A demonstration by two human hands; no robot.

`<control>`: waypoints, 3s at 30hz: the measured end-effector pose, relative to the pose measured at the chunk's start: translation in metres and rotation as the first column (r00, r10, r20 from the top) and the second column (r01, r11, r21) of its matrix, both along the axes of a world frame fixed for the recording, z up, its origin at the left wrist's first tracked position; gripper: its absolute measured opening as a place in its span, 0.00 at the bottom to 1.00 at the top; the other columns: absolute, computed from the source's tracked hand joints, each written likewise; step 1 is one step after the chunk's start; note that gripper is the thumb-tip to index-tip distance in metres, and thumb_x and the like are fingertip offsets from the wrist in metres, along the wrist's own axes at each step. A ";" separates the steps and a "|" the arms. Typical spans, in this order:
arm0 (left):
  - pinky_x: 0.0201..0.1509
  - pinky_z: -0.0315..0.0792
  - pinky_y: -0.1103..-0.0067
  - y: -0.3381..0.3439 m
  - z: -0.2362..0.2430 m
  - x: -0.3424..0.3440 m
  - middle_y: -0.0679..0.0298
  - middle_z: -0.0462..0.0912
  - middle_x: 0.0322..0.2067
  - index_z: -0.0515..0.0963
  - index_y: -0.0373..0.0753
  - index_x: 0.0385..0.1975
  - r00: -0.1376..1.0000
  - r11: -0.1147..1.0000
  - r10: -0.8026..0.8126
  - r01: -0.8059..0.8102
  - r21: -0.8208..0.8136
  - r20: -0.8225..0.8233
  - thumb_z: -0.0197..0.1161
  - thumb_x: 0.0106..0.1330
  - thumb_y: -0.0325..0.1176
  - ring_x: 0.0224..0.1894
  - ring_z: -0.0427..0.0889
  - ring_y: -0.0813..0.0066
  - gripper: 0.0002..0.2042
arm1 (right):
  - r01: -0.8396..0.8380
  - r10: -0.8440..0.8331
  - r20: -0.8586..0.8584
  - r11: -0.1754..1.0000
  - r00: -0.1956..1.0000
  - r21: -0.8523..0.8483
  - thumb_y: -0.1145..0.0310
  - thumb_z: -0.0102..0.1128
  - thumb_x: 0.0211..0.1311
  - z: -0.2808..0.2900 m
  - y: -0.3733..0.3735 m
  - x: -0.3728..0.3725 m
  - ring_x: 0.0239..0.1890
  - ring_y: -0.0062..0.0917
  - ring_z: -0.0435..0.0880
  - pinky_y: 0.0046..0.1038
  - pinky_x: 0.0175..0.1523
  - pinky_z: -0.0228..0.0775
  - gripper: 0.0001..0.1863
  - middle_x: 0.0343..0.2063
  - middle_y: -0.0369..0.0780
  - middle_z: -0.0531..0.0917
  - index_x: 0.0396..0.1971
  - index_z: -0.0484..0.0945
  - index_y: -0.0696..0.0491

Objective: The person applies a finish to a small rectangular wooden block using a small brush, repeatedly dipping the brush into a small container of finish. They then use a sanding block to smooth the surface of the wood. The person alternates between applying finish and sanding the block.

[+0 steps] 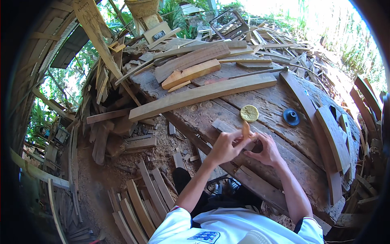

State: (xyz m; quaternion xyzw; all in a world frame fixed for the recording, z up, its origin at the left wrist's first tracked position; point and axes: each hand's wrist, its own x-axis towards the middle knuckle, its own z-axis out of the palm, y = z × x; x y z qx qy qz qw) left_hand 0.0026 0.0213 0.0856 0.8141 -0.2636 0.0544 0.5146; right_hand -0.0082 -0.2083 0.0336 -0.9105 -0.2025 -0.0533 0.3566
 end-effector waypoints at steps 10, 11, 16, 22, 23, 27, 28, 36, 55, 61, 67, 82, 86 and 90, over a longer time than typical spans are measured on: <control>0.37 0.85 0.74 0.013 -0.016 0.022 0.59 0.94 0.42 0.87 0.41 0.54 0.931 0.943 0.202 -0.268 0.197 0.303 0.70 0.73 0.31 0.35 0.94 0.70 0.12 | -0.003 0.002 0.013 0.999 1.000 0.035 0.46 0.84 0.50 -0.004 0.000 0.000 0.44 0.34 0.82 0.36 0.57 0.71 0.29 0.38 0.40 0.83 0.41 0.81 0.52; 0.37 0.85 0.75 0.009 -0.018 0.016 0.61 0.94 0.42 0.87 0.41 0.54 0.961 0.968 0.160 -0.197 0.156 0.225 0.70 0.73 0.31 0.35 0.94 0.71 0.12 | -0.004 0.004 0.002 1.000 1.000 0.030 0.46 0.84 0.50 -0.003 0.000 0.000 0.44 0.34 0.82 0.36 0.57 0.71 0.29 0.38 0.40 0.83 0.41 0.81 0.52; 0.39 0.86 0.74 0.002 0.002 0.003 0.53 0.93 0.36 0.87 0.42 0.55 0.999 1.000 0.015 -0.016 -0.008 -0.051 0.67 0.76 0.35 0.37 0.94 0.67 0.12 | 0.000 -0.001 -0.004 0.999 1.000 -0.035 0.46 0.83 0.50 0.000 -0.002 0.000 0.43 0.33 0.82 0.37 0.57 0.71 0.29 0.37 0.40 0.83 0.41 0.81 0.52; 0.35 0.86 0.68 0.033 -0.017 0.045 0.61 0.94 0.37 0.86 0.53 0.59 0.885 0.843 0.372 -0.448 0.296 0.281 0.67 0.76 0.36 0.32 0.93 0.64 0.14 | 0.015 -0.014 -0.018 1.000 1.000 0.026 0.46 0.84 0.50 0.003 0.001 -0.001 0.43 0.33 0.82 0.37 0.57 0.72 0.30 0.37 0.40 0.82 0.41 0.81 0.52; 0.36 0.86 0.68 0.032 -0.019 0.043 0.60 0.93 0.40 0.86 0.52 0.58 0.888 0.862 0.362 -0.435 0.259 0.284 0.67 0.75 0.35 0.34 0.93 0.63 0.13 | 0.013 -0.012 -0.022 1.000 1.000 0.027 0.46 0.84 0.50 0.003 0.002 -0.002 0.43 0.33 0.82 0.37 0.57 0.72 0.30 0.37 0.40 0.82 0.41 0.81 0.52; 0.41 0.86 0.71 0.015 -0.016 0.031 0.60 0.93 0.45 0.87 0.52 0.58 0.933 0.949 0.226 -0.275 0.151 0.279 0.70 0.73 0.33 0.39 0.94 0.64 0.15 | 0.008 -0.007 -0.024 0.999 1.000 0.033 0.46 0.84 0.50 0.004 0.002 -0.002 0.43 0.33 0.82 0.37 0.57 0.72 0.30 0.37 0.39 0.82 0.41 0.80 0.52; 0.42 0.86 0.72 0.009 -0.012 0.024 0.59 0.93 0.45 0.88 0.51 0.57 0.955 0.972 0.151 -0.191 0.140 0.255 0.71 0.72 0.33 0.39 0.94 0.66 0.15 | 0.007 -0.006 -0.024 0.999 1.000 0.035 0.46 0.84 0.50 0.004 0.002 -0.002 0.43 0.33 0.82 0.37 0.57 0.72 0.30 0.37 0.39 0.82 0.41 0.80 0.52; 0.42 0.85 0.72 0.015 -0.003 0.023 0.54 0.93 0.39 0.89 0.38 0.52 0.989 0.985 0.149 -0.149 0.085 0.007 0.73 0.71 0.32 0.39 0.93 0.69 0.12 | 0.007 -0.006 -0.016 0.999 1.000 0.045 0.46 0.84 0.50 0.002 0.001 -0.001 0.44 0.34 0.81 0.38 0.57 0.72 0.30 0.38 0.40 0.82 0.40 0.80 0.52; 0.36 0.84 0.68 0.023 0.005 0.045 0.60 0.91 0.34 0.90 0.46 0.49 0.891 0.836 0.360 -0.439 0.328 0.276 0.71 0.73 0.39 0.35 0.93 0.64 0.10 | 0.026 -0.025 -0.044 0.999 0.999 0.025 0.46 0.84 0.50 0.005 0.001 -0.002 0.43 0.35 0.82 0.37 0.57 0.72 0.30 0.38 0.40 0.82 0.41 0.80 0.52; 0.39 0.86 0.68 0.010 -0.012 0.038 0.56 0.92 0.37 0.90 0.49 0.50 0.900 0.924 0.209 -0.310 0.225 0.383 0.71 0.70 0.35 0.35 0.92 0.61 0.10 | 0.025 -0.024 -0.031 0.999 0.999 0.046 0.46 0.84 0.49 0.003 0.002 -0.002 0.43 0.35 0.82 0.37 0.57 0.72 0.30 0.37 0.40 0.82 0.40 0.80 0.52; 0.39 0.85 0.72 -0.012 0.001 0.007 0.53 0.92 0.36 0.90 0.40 0.48 0.993 0.994 0.081 -0.087 0.070 0.082 0.71 0.72 0.36 0.35 0.93 0.63 0.11 | 0.008 -0.009 0.018 0.999 1.000 0.045 0.46 0.84 0.49 -0.005 0.000 0.000 0.44 0.36 0.82 0.38 0.57 0.72 0.30 0.38 0.41 0.83 0.40 0.80 0.52; 0.34 0.85 0.74 -0.008 -0.019 0.015 0.56 0.93 0.31 0.89 0.33 0.45 0.983 0.990 0.136 -0.131 -0.048 0.125 0.70 0.74 0.37 0.29 0.93 0.69 0.12 | 0.015 -0.015 -0.018 0.999 1.000 0.043 0.48 0.85 0.48 -0.002 0.001 0.000 0.43 0.37 0.81 0.39 0.55 0.72 0.29 0.37 0.40 0.82 0.40 0.80 0.52; 0.35 0.84 0.76 0.020 -0.024 0.034 0.57 0.93 0.32 0.89 0.35 0.45 0.956 0.954 0.294 -0.295 0.058 0.022 0.69 0.74 0.37 0.29 0.93 0.70 0.12 | 0.037 -0.034 -0.038 0.998 0.999 0.056 0.49 0.84 0.49 -0.003 0.001 -0.001 0.44 0.37 0.81 0.39 0.56 0.72 0.29 0.38 0.41 0.82 0.40 0.80 0.52; 0.36 0.83 0.71 0.043 -0.011 0.049 0.52 0.91 0.31 0.89 0.36 0.45 0.870 0.891 0.434 -0.453 0.036 0.234 0.68 0.74 0.36 0.33 0.93 0.63 0.11 | 0.041 -0.038 -0.051 0.998 0.998 0.043 0.48 0.84 0.49 0.000 0.002 -0.001 0.45 0.37 0.81 0.39 0.57 0.72 0.29 0.38 0.40 0.82 0.41 0.80 0.53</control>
